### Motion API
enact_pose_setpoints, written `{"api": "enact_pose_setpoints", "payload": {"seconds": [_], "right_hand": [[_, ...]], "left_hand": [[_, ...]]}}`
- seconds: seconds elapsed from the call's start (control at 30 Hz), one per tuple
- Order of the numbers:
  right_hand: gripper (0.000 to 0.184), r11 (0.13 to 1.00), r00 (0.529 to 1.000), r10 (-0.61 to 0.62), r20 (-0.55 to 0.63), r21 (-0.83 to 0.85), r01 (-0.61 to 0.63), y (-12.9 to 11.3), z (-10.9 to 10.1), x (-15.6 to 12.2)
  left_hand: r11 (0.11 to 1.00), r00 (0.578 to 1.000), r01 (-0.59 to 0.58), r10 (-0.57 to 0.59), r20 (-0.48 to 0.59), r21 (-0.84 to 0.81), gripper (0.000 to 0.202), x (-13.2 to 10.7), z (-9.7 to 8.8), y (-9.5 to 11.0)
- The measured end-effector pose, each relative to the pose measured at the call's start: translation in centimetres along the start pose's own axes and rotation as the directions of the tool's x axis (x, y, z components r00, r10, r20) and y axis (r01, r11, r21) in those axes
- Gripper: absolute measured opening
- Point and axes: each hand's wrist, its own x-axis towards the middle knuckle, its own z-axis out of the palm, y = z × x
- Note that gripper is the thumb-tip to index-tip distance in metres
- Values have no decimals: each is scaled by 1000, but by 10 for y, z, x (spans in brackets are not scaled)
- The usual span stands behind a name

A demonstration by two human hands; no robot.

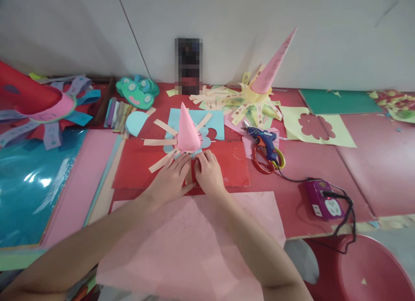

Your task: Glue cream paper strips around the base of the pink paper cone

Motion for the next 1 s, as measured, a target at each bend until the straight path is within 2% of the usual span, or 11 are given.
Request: {"api": "enact_pose_setpoints", "payload": {"seconds": [0.13,0.27,0.4,0.53,0.83,1.0], "right_hand": [[19,1000,1000,-2,-6,4,2,0,0,0],[19,1000,1000,10,-15,23,-10,1,1,0],[18,999,1000,17,-8,31,-17,1,0,1],[18,999,1000,15,-5,39,-15,1,-1,1],[16,998,1000,17,-22,62,-16,3,0,3],[16,998,1000,23,-8,66,-23,3,-1,3]], "left_hand": [[999,1000,17,-17,-9,-34,47,1,-4,-2],[991,997,34,-43,-61,-129,38,0,-5,-8],[980,992,61,-80,-94,-189,43,-1,-4,-13],[967,989,101,-124,-86,-233,42,-1,-4,-16],[912,966,239,-257,-10,-334,22,-1,-7,-23],[932,977,199,-214,-16,-304,21,-2,-6,-24]]}}
